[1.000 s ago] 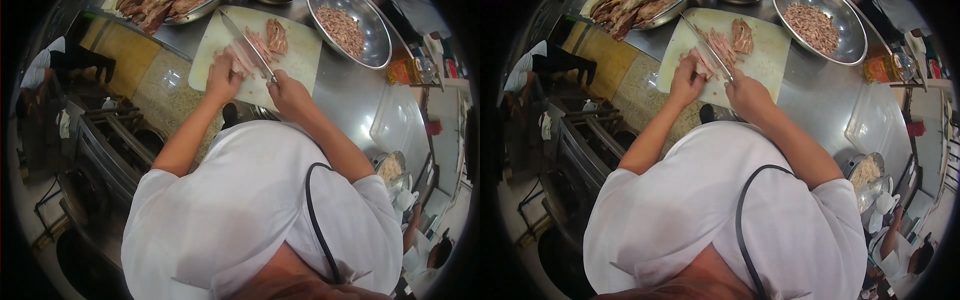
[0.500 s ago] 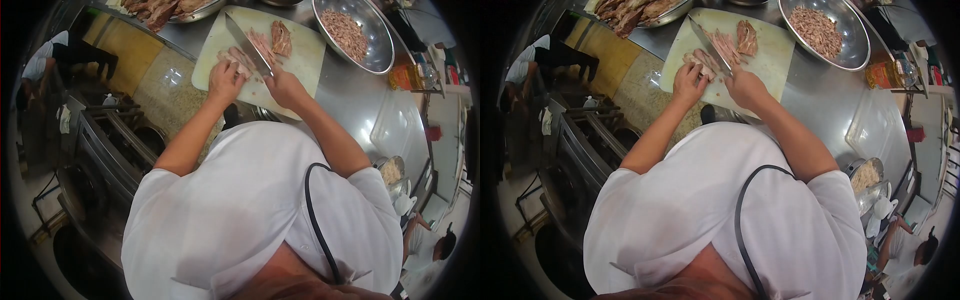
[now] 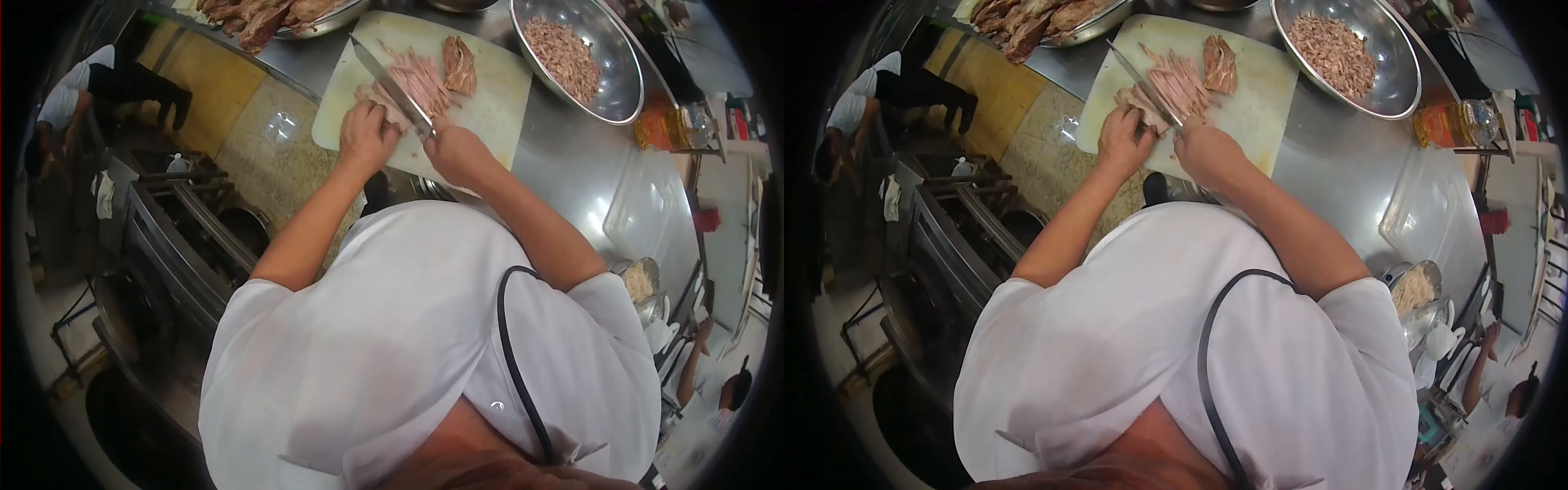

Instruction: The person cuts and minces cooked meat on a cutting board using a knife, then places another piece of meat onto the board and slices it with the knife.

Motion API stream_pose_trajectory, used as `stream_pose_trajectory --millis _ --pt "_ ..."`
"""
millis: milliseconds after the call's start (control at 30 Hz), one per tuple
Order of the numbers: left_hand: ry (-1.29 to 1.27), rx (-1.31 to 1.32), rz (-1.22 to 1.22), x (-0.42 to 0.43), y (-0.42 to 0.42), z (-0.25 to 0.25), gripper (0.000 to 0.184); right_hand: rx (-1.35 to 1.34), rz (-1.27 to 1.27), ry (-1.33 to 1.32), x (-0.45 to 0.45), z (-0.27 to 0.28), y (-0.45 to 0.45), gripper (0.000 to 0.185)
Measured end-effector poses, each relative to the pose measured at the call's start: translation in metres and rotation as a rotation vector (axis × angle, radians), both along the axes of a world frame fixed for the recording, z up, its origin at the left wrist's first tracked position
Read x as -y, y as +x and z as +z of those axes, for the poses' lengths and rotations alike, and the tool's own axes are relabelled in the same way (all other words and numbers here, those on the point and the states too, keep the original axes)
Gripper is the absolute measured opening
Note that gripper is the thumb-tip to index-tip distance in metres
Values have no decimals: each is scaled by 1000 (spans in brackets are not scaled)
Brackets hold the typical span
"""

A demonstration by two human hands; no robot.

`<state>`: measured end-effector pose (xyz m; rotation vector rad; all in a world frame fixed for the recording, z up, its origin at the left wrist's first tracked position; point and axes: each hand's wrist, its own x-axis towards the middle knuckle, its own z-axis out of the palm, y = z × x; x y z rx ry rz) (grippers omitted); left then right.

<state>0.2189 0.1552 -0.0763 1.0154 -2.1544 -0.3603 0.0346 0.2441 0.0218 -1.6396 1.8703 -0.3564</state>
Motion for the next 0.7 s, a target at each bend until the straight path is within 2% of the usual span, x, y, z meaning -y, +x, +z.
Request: stream_pose_trajectory --millis 167,233,267,333,367,433,700 --pt "59 -51 16 -6 5 0 37 12 -58 -38 -2 17 -2 34" --pt "264 -167 72 -8 9 5 36 32 -102 14 -17 54 5 35" --pt "268 -168 76 -8 8 3 36 31 -99 18 -21 59 7 35" --pt "102 -179 4 -5 8 -1 31 104 -97 -33 -25 63 8 35" --pt "101 -179 4 -5 7 -2 31 105 -97 -34 -21 50 8 35" --pt "21 -31 17 -7 2 -1 27 -71 11 136 -11 15 9 34" --pt "-39 -21 8 -8 4 -4 28 -62 9 18 15 -3 1 38"
